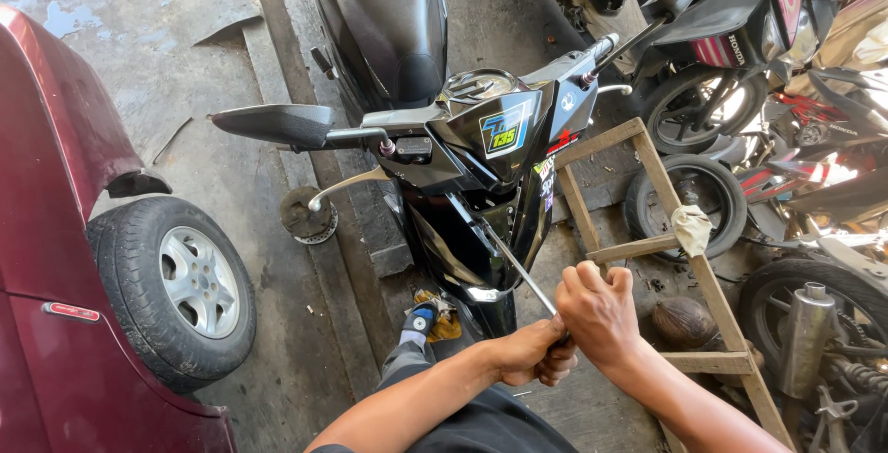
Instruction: Removing screws with a screwdriver, using a T-wrench, and wiping the motorcycle fairing with a cloth
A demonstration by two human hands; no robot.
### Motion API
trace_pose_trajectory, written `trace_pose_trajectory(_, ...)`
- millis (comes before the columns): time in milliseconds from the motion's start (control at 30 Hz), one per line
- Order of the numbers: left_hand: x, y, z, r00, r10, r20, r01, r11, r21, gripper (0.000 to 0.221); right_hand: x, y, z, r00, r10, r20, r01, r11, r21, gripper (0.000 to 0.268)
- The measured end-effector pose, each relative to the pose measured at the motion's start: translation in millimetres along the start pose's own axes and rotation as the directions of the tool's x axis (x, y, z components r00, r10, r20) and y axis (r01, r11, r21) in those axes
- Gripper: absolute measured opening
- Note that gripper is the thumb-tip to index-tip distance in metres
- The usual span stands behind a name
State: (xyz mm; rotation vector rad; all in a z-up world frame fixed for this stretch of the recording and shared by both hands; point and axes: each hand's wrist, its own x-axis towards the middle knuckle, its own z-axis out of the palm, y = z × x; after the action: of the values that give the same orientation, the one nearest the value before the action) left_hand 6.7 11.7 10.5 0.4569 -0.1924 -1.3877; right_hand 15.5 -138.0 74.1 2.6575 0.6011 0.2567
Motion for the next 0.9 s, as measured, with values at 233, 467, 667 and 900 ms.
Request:
trace_pose_trajectory(233,3,-10,-8,0.999,0.031,0.035,-0.03,0.999,-0.027,0.061,-2,0,-5,1.0,-0.013,0.001,0.013,1.0,-0.008,0.018)
trace_pose_trajectory(467,20,0,-46,0.938,0.062,-0.341,-0.131,0.974,-0.183,0.053,-12,-1,18,0.964,0.087,-0.251,-0.097,0.995,-0.025,0.023)
trace_pose_trajectory(667,42,-15,-96,0.774,0.148,-0.615,-0.374,0.891,-0.256,0.021,-42,-44,-8,0.628,0.602,0.493,-0.514,-0.156,0.844,0.073)
trace_pose_trajectory(900,41,-3,-115,0.746,0.191,-0.638,-0.408,0.888,-0.212,0.037,-54,-68,-1,0.617,0.248,0.747,-0.525,-0.577,0.626,0.064)
